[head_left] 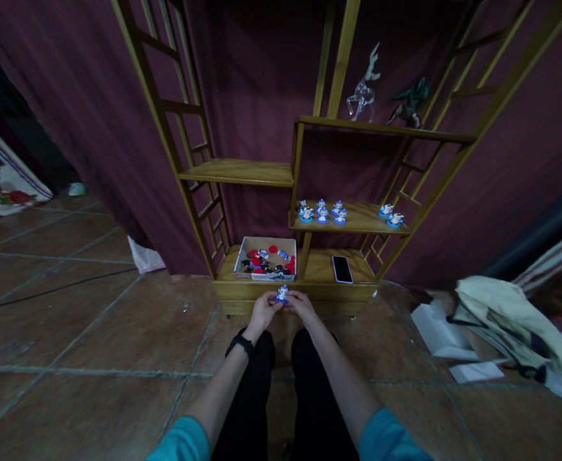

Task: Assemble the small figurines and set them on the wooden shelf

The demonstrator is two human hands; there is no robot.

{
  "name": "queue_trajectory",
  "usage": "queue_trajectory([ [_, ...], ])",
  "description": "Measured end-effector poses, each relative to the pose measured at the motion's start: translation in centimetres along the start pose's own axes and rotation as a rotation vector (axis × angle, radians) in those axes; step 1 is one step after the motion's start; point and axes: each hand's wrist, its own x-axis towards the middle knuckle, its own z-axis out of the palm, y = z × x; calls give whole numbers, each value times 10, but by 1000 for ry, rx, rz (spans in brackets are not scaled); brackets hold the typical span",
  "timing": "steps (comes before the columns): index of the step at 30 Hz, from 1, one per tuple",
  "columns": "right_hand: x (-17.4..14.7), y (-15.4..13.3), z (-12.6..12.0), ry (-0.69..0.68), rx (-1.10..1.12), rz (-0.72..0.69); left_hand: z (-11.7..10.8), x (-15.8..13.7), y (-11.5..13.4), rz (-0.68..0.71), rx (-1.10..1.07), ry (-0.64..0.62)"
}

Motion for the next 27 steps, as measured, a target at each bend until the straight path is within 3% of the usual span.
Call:
queue_trajectory([
  [7,1,1,-5,12,57,1,-3,0,7,-117,-173,-127],
  [15,-1,-1,-7,-26,117,-14,1,-4,11,-140,-262,-18],
  [27,-2,-1,-9,-55,124,6,-1,-7,19,-140,-202,-12],
])
